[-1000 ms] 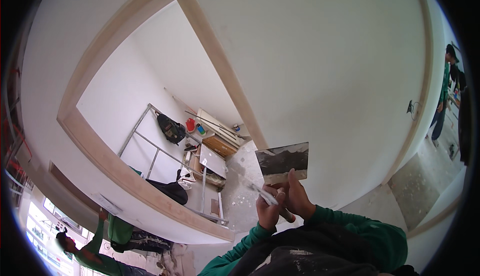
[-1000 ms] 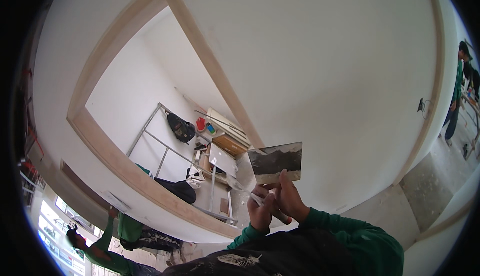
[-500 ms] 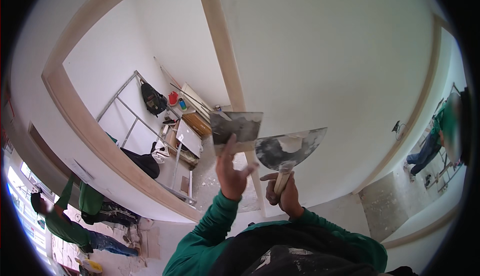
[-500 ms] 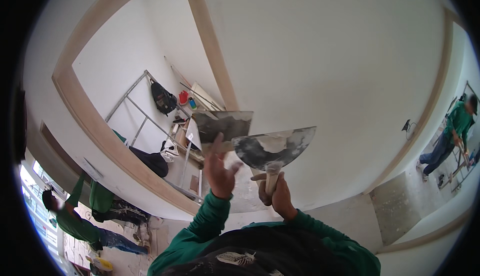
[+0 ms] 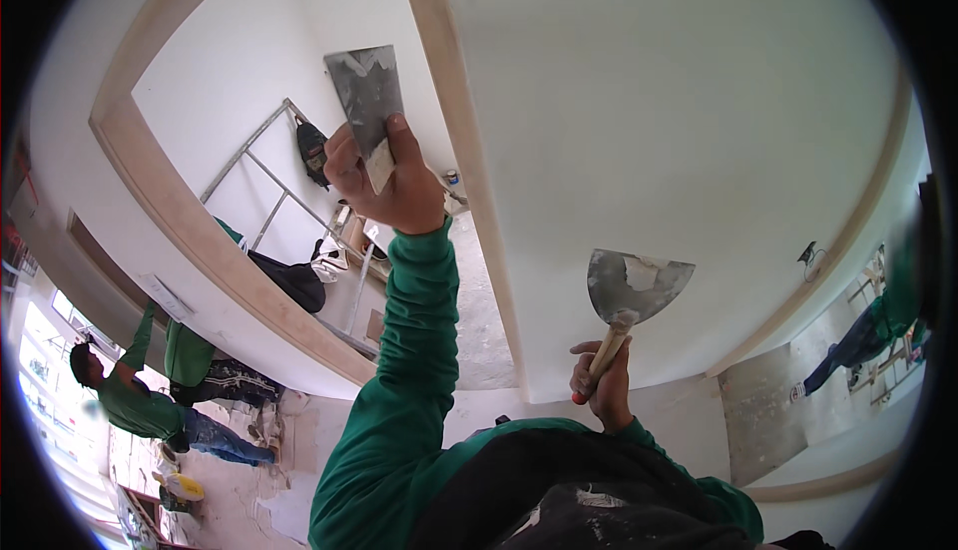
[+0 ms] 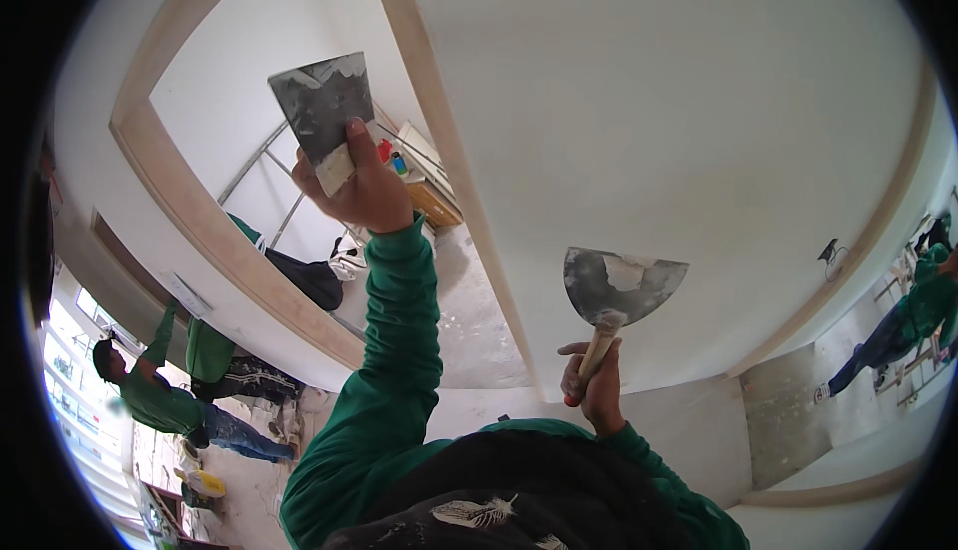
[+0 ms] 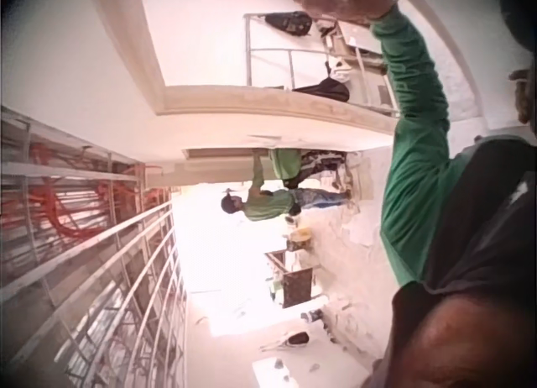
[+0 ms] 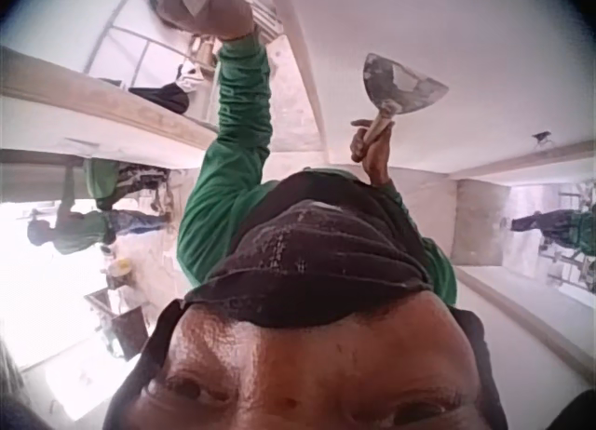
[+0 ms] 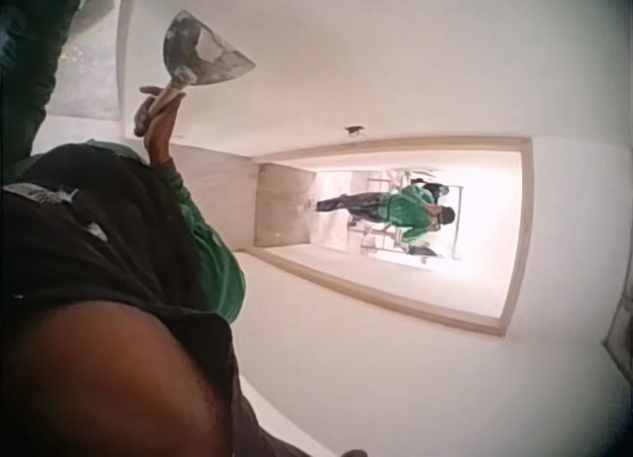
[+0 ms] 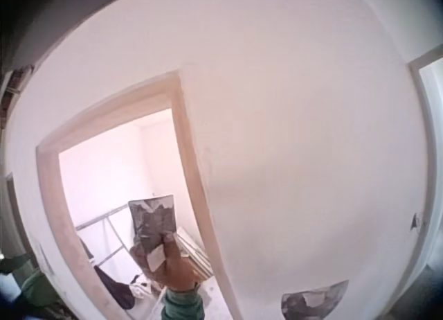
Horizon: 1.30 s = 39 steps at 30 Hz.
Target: The person applies plaster to a wall using a trowel and a hawk. They repeatedly scoop plaster from the hawk and smooth it onto the wall surface, focusing on the area around a door frame.
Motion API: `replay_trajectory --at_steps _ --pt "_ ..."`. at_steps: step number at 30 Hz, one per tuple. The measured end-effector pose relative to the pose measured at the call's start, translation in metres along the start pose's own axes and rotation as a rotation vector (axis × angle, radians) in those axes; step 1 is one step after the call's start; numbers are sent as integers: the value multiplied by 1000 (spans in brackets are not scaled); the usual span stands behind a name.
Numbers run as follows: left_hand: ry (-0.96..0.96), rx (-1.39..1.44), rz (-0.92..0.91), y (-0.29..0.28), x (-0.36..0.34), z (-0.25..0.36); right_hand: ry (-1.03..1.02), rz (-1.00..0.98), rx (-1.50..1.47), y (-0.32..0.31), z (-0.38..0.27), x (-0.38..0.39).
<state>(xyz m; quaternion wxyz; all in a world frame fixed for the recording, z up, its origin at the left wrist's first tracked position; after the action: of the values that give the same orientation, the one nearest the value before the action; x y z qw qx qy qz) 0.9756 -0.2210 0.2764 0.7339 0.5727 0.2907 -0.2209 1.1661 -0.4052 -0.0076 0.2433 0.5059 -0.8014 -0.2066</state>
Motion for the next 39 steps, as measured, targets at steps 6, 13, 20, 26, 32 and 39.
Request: replay_trajectory --at_steps 6,13,20,26,32,39 --pt "-272 176 -146 21 35 -33 49 6 26 -11 3 -3" --pt "-79 -27 -368 25 47 -32 68 38 24 -19 5 -6" --pt "-249 -68 -413 21 58 -37 93 87 28 -23 7 -7" --pt "-200 -5 -390 30 58 -34 70 97 45 -29 8 -9" --pt "-199 12 -400 45 49 -30 86 82 35 -34 11 -13" --pt "-137 50 -393 64 36 -25 123 77 54 -49 23 -21"
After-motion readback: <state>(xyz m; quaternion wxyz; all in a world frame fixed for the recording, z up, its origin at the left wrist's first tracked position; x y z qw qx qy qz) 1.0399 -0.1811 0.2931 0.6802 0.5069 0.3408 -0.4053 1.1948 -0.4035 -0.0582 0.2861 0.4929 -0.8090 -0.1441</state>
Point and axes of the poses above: each hand's wrist, its own x-axis away from the middle knuckle, its own y-axis out of the palm, z = x × y, the point moved 3 cm from there along -x, towards the middle knuckle, and after that the axes turned 11 degrees about z, right-handed, at the moved point
